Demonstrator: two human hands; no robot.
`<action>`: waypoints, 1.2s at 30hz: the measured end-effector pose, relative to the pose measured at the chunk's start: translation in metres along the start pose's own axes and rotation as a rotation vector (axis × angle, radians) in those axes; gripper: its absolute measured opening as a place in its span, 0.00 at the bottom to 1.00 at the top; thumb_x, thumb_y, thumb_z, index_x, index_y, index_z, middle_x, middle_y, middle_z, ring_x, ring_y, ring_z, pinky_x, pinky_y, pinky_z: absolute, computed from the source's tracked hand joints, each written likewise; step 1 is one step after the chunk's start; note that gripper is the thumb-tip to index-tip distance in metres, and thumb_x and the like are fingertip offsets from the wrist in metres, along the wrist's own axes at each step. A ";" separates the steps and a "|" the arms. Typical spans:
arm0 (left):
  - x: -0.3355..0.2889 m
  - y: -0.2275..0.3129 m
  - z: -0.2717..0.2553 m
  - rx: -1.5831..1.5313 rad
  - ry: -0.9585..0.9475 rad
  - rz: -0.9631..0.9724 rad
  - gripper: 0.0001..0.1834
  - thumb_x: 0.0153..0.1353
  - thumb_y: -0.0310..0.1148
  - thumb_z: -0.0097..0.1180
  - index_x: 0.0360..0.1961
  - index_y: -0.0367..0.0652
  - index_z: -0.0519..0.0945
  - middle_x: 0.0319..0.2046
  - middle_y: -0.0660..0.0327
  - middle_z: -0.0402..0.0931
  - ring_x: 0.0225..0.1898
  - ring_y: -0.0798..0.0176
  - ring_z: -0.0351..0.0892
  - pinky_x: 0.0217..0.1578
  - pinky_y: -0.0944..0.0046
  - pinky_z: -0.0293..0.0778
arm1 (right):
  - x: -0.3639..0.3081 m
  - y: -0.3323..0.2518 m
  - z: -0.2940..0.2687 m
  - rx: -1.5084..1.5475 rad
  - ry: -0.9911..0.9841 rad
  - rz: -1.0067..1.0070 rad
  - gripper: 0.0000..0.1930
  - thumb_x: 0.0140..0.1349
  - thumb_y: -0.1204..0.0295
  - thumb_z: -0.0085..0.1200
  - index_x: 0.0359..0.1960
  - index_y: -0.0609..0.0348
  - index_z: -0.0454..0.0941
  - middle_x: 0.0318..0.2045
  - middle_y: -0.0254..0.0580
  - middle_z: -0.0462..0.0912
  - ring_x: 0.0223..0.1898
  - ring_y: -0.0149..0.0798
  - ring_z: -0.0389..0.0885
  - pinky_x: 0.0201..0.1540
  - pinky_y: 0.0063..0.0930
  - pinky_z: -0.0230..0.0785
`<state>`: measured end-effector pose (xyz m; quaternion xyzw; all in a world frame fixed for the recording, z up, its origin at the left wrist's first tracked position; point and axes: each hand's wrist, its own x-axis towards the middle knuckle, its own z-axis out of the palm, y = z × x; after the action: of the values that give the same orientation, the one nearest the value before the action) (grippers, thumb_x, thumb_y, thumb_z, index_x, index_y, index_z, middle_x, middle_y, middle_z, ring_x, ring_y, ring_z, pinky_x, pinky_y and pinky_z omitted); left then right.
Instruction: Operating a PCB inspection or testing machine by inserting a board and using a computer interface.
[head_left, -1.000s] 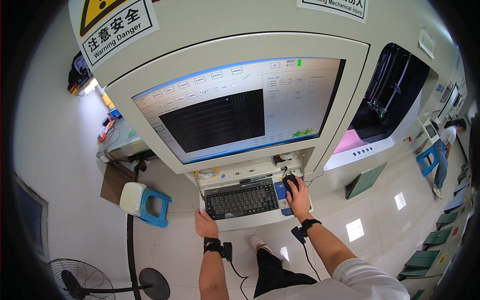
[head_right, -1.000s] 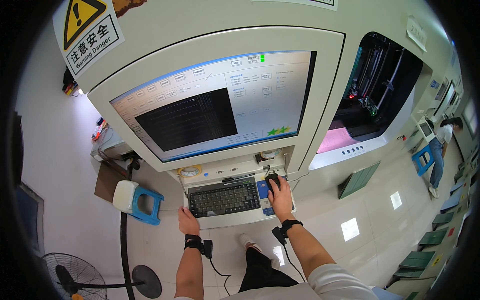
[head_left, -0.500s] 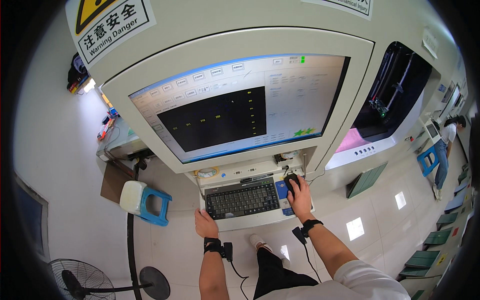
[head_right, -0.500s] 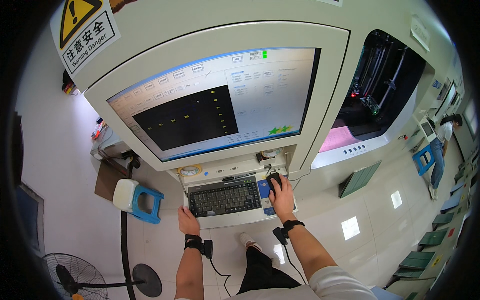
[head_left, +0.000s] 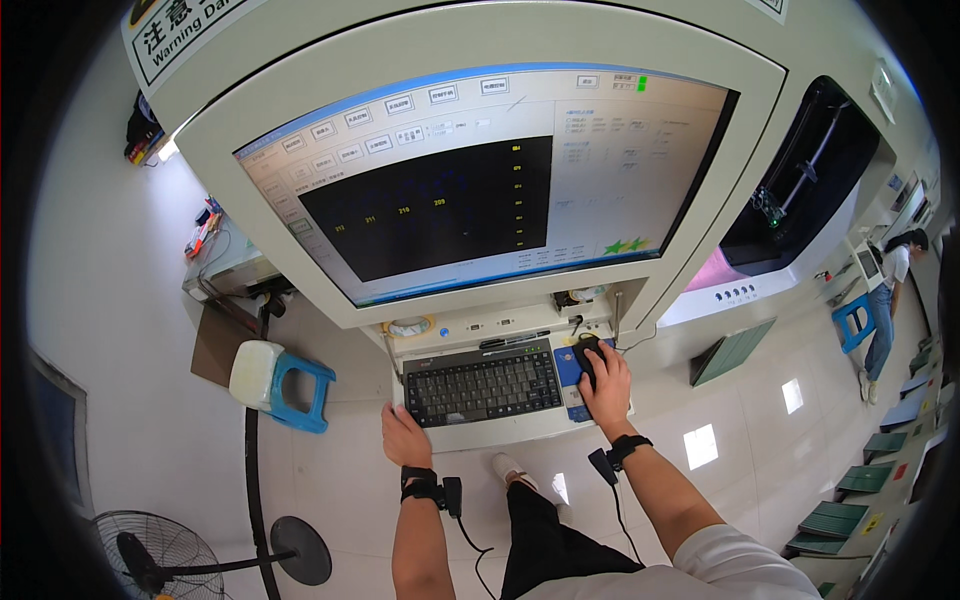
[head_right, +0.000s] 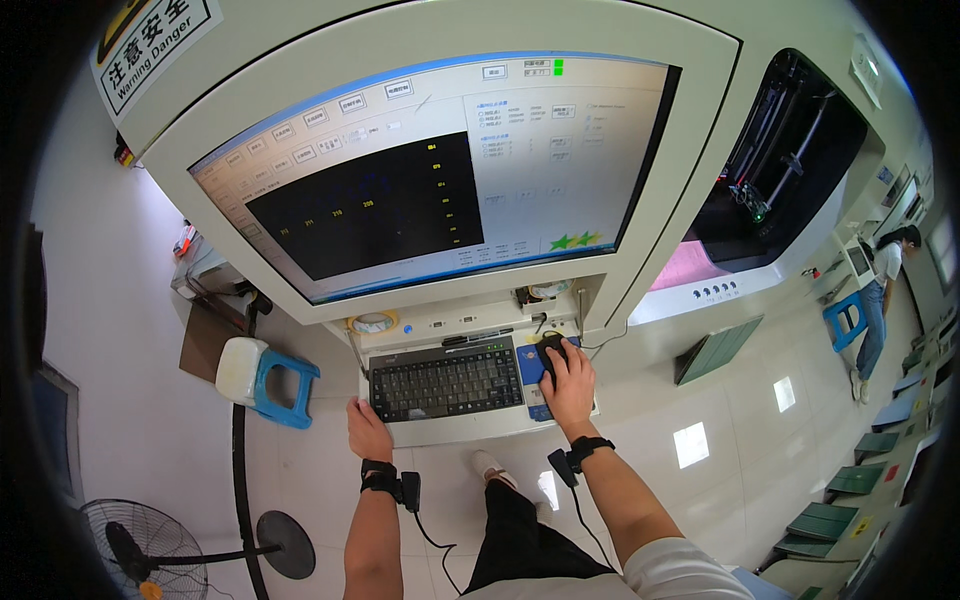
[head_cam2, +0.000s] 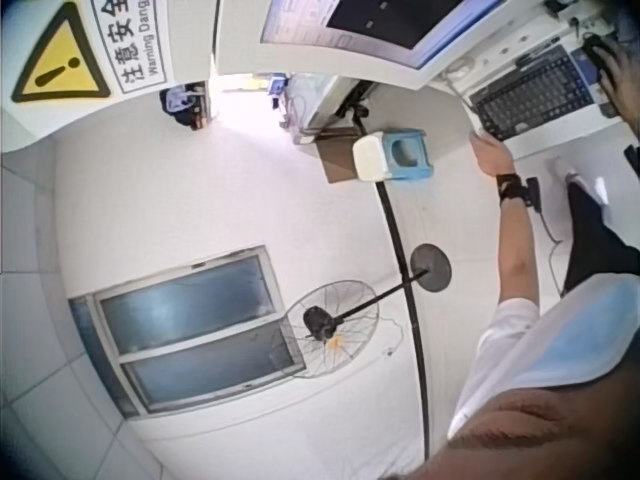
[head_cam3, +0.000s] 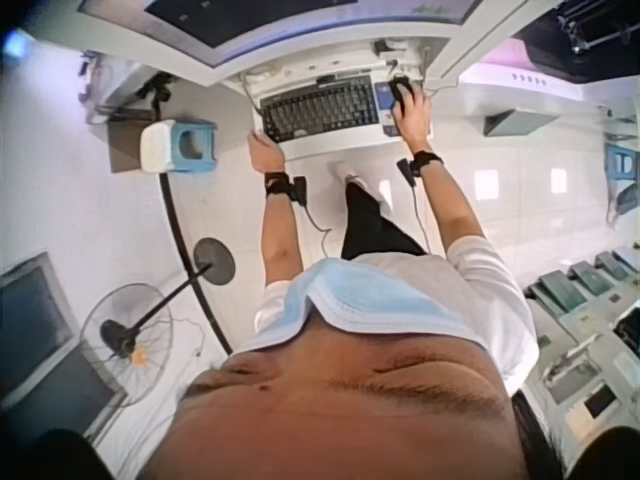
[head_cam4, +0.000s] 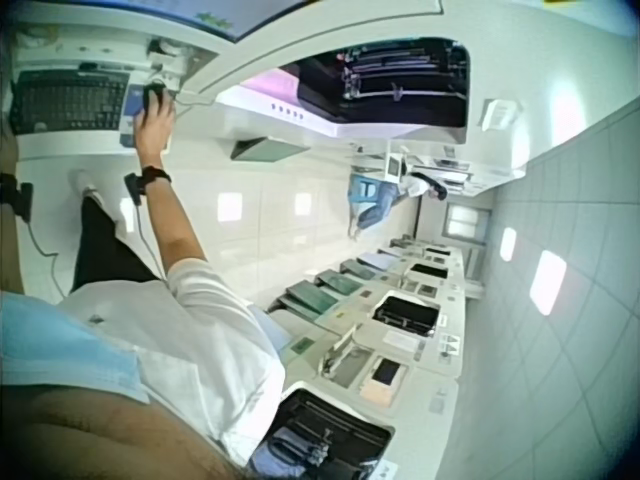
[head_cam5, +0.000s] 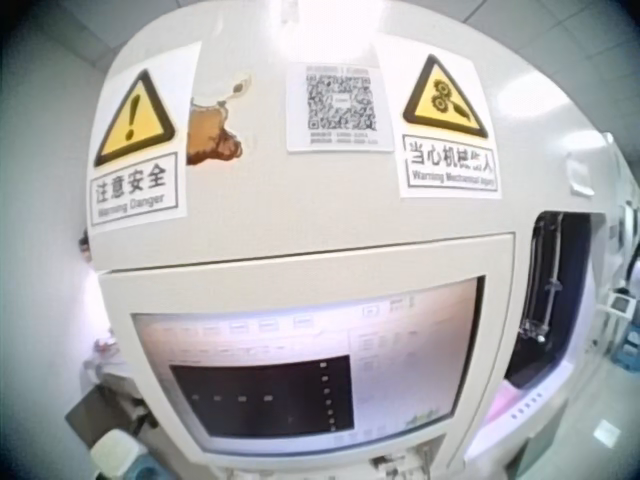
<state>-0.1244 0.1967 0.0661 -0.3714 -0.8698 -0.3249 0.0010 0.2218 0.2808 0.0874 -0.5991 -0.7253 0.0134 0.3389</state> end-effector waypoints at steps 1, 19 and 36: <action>0.000 -0.002 0.000 0.002 0.005 0.007 0.22 0.74 0.45 0.40 0.55 0.40 0.74 0.48 0.48 0.80 0.47 0.42 0.79 0.45 0.46 0.74 | 0.000 -0.001 0.000 0.001 -0.002 -0.001 0.26 0.53 0.71 0.59 0.57 0.49 0.75 0.62 0.46 0.70 0.62 0.56 0.66 0.63 0.50 0.60; 0.001 0.004 -0.001 0.001 -0.010 0.001 0.23 0.73 0.45 0.39 0.56 0.39 0.74 0.49 0.48 0.80 0.47 0.42 0.80 0.46 0.46 0.74 | 0.001 0.002 0.000 0.050 0.016 0.002 0.25 0.52 0.73 0.60 0.55 0.50 0.77 0.62 0.48 0.70 0.61 0.58 0.67 0.64 0.50 0.62; 0.000 -0.001 0.002 0.002 0.020 -0.005 0.23 0.73 0.45 0.39 0.55 0.40 0.75 0.46 0.48 0.81 0.45 0.41 0.81 0.44 0.46 0.74 | 0.003 0.000 -0.001 0.088 -0.039 -0.012 0.25 0.57 0.72 0.58 0.59 0.51 0.73 0.63 0.48 0.69 0.64 0.59 0.64 0.67 0.48 0.59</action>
<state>-0.1247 0.1976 0.0638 -0.3659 -0.8710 -0.3277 0.0092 0.2224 0.2835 0.0895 -0.5787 -0.7341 0.0550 0.3509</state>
